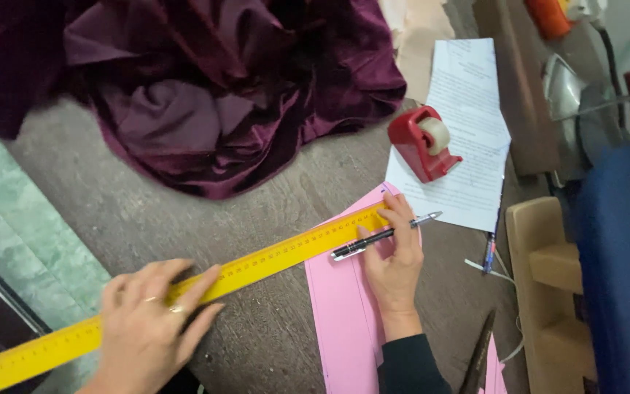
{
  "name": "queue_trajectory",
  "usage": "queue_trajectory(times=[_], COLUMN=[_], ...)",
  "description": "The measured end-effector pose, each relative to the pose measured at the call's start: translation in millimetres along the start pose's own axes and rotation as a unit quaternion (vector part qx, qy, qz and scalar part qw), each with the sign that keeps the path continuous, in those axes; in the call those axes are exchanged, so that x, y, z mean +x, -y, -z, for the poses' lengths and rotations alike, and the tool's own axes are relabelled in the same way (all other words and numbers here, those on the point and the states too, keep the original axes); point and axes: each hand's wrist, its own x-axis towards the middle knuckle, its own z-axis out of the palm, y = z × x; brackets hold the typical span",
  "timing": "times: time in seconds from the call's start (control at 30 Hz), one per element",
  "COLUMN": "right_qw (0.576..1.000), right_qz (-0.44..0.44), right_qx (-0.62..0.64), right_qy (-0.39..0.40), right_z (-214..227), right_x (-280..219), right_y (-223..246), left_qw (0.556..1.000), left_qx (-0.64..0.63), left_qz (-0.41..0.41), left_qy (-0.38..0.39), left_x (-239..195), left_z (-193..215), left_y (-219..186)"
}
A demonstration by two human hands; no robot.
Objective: The person tapes two pink paper pattern pieces together on a table. They then use a yellow ruler and a black pen to draw straight lines on the combined pattern. Finally, they use scissors to cut along the marked lines.
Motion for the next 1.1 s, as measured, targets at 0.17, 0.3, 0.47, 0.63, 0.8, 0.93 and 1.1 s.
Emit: queue_trajectory(times=[0.17, 0.3, 0.47, 0.63, 0.8, 0.93, 1.1], right_qw=[0.999, 0.999, 0.999, 0.998, 0.998, 0.997, 0.998], right_qz=[0.043, 0.044, 0.030, 0.034, 0.042, 0.038, 0.033], right_qx=[0.009, -0.019, -0.038, -0.044, -0.051, -0.060, -0.057], right_qy=[0.004, -0.008, -0.005, -0.012, -0.021, -0.019, -0.022], right_z=[-3.6, -6.3, -8.9, -8.1, -7.7, -8.9, -9.2], right_x=[-3.9, -5.9, -8.3, -5.3, -4.7, -4.6, -4.4], right_y=[-6.6, -8.3, -14.5, -6.6, -4.6, -5.7, -4.7], left_qw=[0.997, 0.994, 0.993, 0.993, 0.992, 0.992, 0.990], left_qx=[-0.072, -0.087, -0.064, -0.065, -0.073, -0.074, -0.088], left_qz=[-0.015, 0.011, 0.022, 0.007, 0.007, 0.004, 0.003], left_qy=[-0.001, -0.059, -0.100, -0.101, -0.102, -0.103, -0.110], left_x=[25.0, 34.3, 34.7, 36.1, 35.6, 35.5, 37.5], left_z=[-24.3, -41.2, -45.9, -45.1, -44.5, -44.9, -42.1], left_y=[-45.9, -71.5, -83.9, -86.6, -86.2, -85.7, -84.8])
